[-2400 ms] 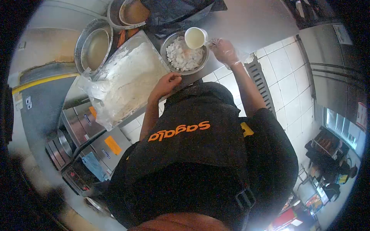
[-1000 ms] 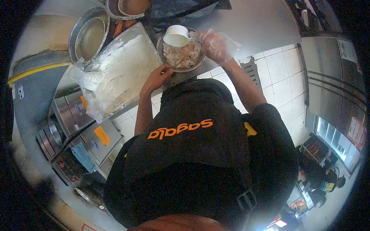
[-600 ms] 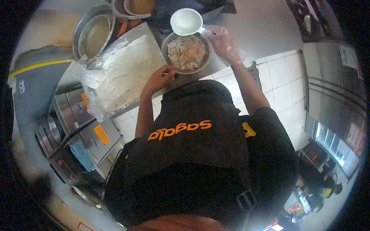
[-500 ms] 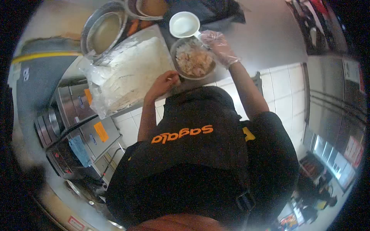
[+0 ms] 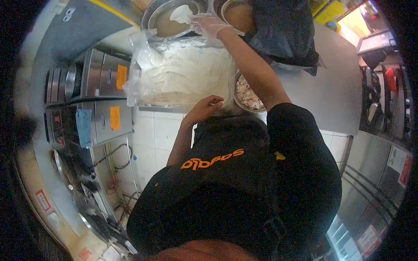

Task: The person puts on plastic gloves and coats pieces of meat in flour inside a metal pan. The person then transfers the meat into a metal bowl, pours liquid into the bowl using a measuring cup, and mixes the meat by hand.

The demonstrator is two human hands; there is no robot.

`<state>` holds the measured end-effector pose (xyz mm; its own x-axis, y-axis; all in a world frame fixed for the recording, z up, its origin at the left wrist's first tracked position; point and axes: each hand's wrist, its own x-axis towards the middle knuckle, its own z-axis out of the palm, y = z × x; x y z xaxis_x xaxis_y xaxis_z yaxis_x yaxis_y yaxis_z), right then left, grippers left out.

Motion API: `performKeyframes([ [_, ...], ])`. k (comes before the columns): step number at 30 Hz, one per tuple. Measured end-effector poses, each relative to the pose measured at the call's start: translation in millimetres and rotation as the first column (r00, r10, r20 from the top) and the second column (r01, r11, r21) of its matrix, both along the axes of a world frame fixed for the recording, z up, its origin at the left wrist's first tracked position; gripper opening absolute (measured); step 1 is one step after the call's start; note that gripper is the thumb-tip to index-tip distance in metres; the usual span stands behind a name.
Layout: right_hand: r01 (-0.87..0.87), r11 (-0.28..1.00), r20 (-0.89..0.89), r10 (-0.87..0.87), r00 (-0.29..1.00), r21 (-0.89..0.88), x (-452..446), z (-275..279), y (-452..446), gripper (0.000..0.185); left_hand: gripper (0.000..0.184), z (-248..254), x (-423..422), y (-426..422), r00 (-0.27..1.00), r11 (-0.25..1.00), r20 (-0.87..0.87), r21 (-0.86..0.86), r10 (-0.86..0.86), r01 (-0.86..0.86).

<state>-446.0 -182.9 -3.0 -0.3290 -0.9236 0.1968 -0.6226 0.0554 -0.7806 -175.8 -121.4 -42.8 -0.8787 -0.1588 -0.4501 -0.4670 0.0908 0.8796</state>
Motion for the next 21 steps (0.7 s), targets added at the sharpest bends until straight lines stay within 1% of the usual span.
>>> performKeyframes([
  [1, -0.026, 0.998, 0.131, 0.018, 0.991, 0.057, 0, -1, 4, 0.020, 0.035, -5, 2, 4, 1.000, 0.998, 0.013, 0.061, -0.003, 0.003],
  [3, -0.043, 0.999, -0.043, 0.044, 0.998, 0.022, 2, -11, 27, 0.018, 0.034, -17, 2, 12, 0.999, 0.983, 0.029, 0.185, -0.024, 0.018],
  [4, -0.076, 0.997, -0.126, 0.074, 0.989, -0.012, 2, -16, 50, 0.018, 0.038, -20, 0, 16, 0.996, 0.976, 0.039, 0.209, -0.076, 0.066],
  [5, -0.043, 0.998, 0.046, 0.041, 0.998, 0.040, 7, -17, 76, 0.019, 0.041, -23, -2, 20, 0.990, 0.965, 0.048, 0.234, -0.134, 0.119],
  [6, -0.003, 0.996, 0.212, -0.016, 0.977, 0.090, 12, -19, 102, 0.020, 0.045, -26, -6, 25, 0.979, 0.950, 0.054, 0.259, -0.196, 0.176],
  [7, 0.047, 0.968, 0.571, -0.185, 0.799, 0.248, 13, -28, 125, 0.023, 0.047, -23, -11, 29, 0.964, 0.943, 0.066, 0.237, -0.256, 0.234],
  [9, 0.057, 0.893, 0.284, -0.202, 0.937, 0.445, -4, -86, 178, 0.040, 0.053, -13, -20, 41, 0.920, 0.913, 0.097, 0.203, -0.379, 0.355],
  [10, 0.076, 0.837, 0.120, -0.166, 0.979, 0.542, -14, -118, 206, 0.047, 0.055, -26, -23, 48, 0.908, 0.911, 0.157, 0.207, -0.390, 0.356],
  [11, 0.105, 0.761, -0.061, -0.086, 0.994, 0.641, -20, -148, 234, 0.051, 0.058, -48, -25, 56, 0.891, 0.911, 0.219, 0.213, -0.397, 0.353],
  [12, 0.150, 0.721, -0.148, -0.066, 0.987, 0.677, -20, -155, 246, 0.054, 0.060, -59, -29, 62, 0.873, 0.912, 0.279, 0.213, -0.401, 0.351],
  [13, 0.195, 0.679, -0.231, -0.038, 0.972, 0.708, -19, -160, 258, 0.058, 0.059, -70, -33, 66, 0.887, 0.929, 0.292, 0.212, -0.357, 0.304],
  [15, 0.272, 0.679, -0.233, -0.151, 0.961, 0.682, -1, -142, 265, 0.064, 0.057, -79, -38, 72, 0.911, 0.960, 0.325, 0.201, -0.255, 0.197],
  [16, 0.266, 0.679, -0.234, -0.141, 0.962, 0.684, 9, -132, 263, 0.067, 0.058, -81, -39, 75, 0.920, 0.943, 0.322, 0.311, -0.225, 0.121],
  [18, 0.245, 0.684, -0.229, -0.116, 0.966, 0.687, 28, -114, 255, 0.075, 0.061, -79, -40, 78, 0.931, 0.859, 0.332, 0.509, -0.150, -0.043],
  [19, 0.258, 0.717, -0.279, -0.092, 0.956, 0.648, 25, -136, 254, 0.078, 0.062, -93, -40, 79, 0.938, 0.835, 0.301, 0.550, -0.171, -0.024],
  [20, 0.269, 0.748, -0.328, -0.073, 0.942, 0.607, 20, -170, 253, 0.082, 0.058, -88, -40, 78, 0.935, 0.824, 0.315, 0.565, -0.163, -0.047],
  [21, 0.280, 0.777, -0.377, -0.060, 0.924, 0.564, 19, -191, 254, 0.085, 0.055, -76, -43, 77, 0.931, 0.812, 0.330, 0.579, -0.159, -0.066],
])
